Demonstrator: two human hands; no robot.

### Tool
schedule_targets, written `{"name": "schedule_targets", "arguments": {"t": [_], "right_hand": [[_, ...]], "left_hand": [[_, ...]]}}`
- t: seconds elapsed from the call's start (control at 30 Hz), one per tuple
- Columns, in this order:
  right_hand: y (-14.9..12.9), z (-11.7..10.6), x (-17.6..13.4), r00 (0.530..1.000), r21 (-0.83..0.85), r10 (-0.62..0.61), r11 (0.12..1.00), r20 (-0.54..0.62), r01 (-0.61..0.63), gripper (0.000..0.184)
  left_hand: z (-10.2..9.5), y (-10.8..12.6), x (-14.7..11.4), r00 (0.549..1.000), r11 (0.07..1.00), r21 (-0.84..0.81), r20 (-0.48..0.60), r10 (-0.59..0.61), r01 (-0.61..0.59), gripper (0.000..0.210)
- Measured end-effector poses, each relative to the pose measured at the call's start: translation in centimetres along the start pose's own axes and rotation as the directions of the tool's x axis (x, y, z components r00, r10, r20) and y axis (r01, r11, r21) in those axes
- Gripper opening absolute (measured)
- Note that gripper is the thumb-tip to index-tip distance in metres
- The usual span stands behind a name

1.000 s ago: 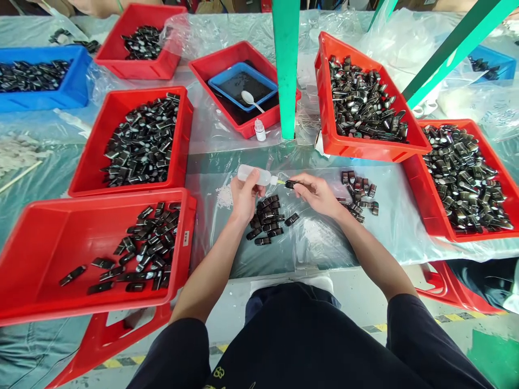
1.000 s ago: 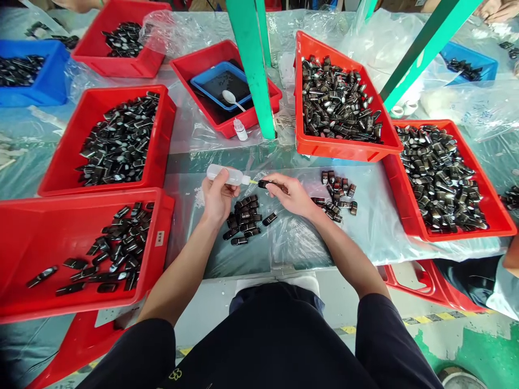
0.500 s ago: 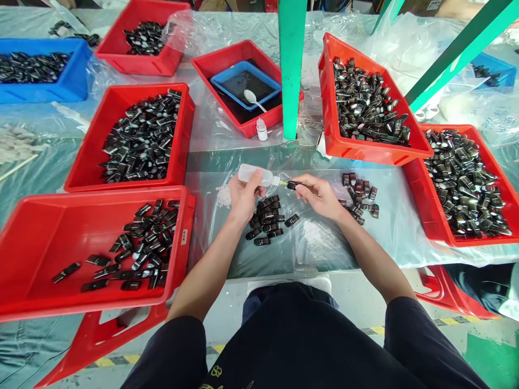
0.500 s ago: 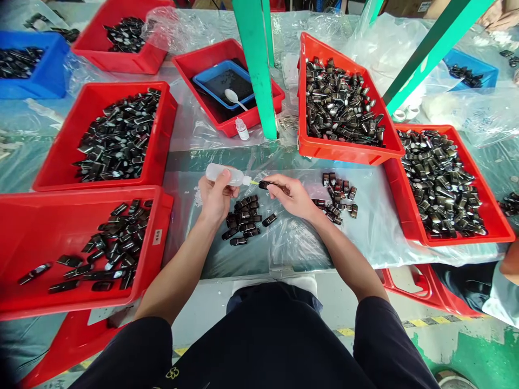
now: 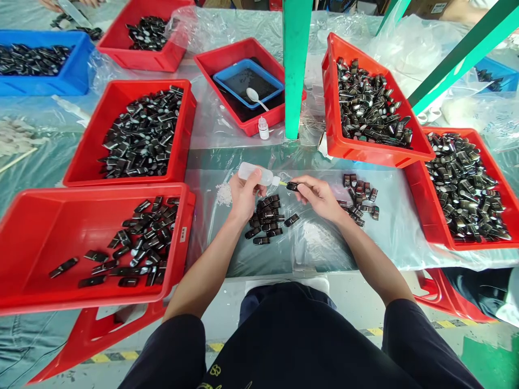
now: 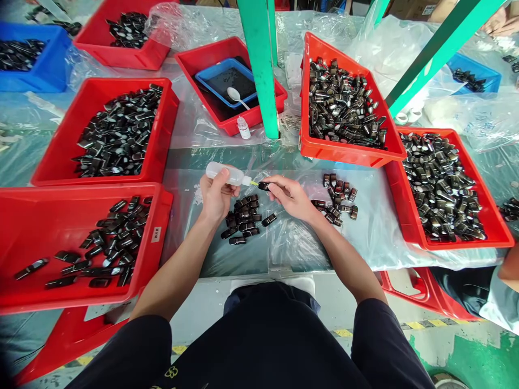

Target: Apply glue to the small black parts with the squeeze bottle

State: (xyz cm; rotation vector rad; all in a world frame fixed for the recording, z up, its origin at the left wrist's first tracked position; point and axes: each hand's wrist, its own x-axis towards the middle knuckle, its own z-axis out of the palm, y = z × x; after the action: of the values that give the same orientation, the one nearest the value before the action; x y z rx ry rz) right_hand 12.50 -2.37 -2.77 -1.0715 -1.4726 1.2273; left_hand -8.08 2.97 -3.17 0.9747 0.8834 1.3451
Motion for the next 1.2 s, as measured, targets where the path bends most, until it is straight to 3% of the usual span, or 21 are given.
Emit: {"name": "schedule_targets", "arguments": {"t": [0.2,0.63,0.9,1.2], "right_hand": [[0.30,-0.09,-0.09,0.999,0.084,0.000,0.996,0.035,-0.003,0.055],[0.42,-0.19,0.00,1.000,0.082,-0.009,0.997,0.028,0.007,0.054],[0.26,-0.08,0.05,0.981,-0.062,-0.107,0.993,-0.160,0.098,0.044],[0.54,0.30,-0.15,0.951,-0.135,-0.184,0.979,-0.250,0.154,0.028]], "left_hand": [[-0.12,-0.06,0.13,1.000,1.000,0.022,0.012,-0.001,0.000,0.053],[0.19,0.51,-0.02,1.000,0.999,0.050,0.015,0.014,-0.015,0.057],[0.19,0.26,-0.07,1.000,0.998,-0.054,-0.020,0.023,-0.024,0.051],[0.63,0.55,-0.50,0.999,0.995,-0.096,-0.033,0.004,-0.007,0.051]]}}
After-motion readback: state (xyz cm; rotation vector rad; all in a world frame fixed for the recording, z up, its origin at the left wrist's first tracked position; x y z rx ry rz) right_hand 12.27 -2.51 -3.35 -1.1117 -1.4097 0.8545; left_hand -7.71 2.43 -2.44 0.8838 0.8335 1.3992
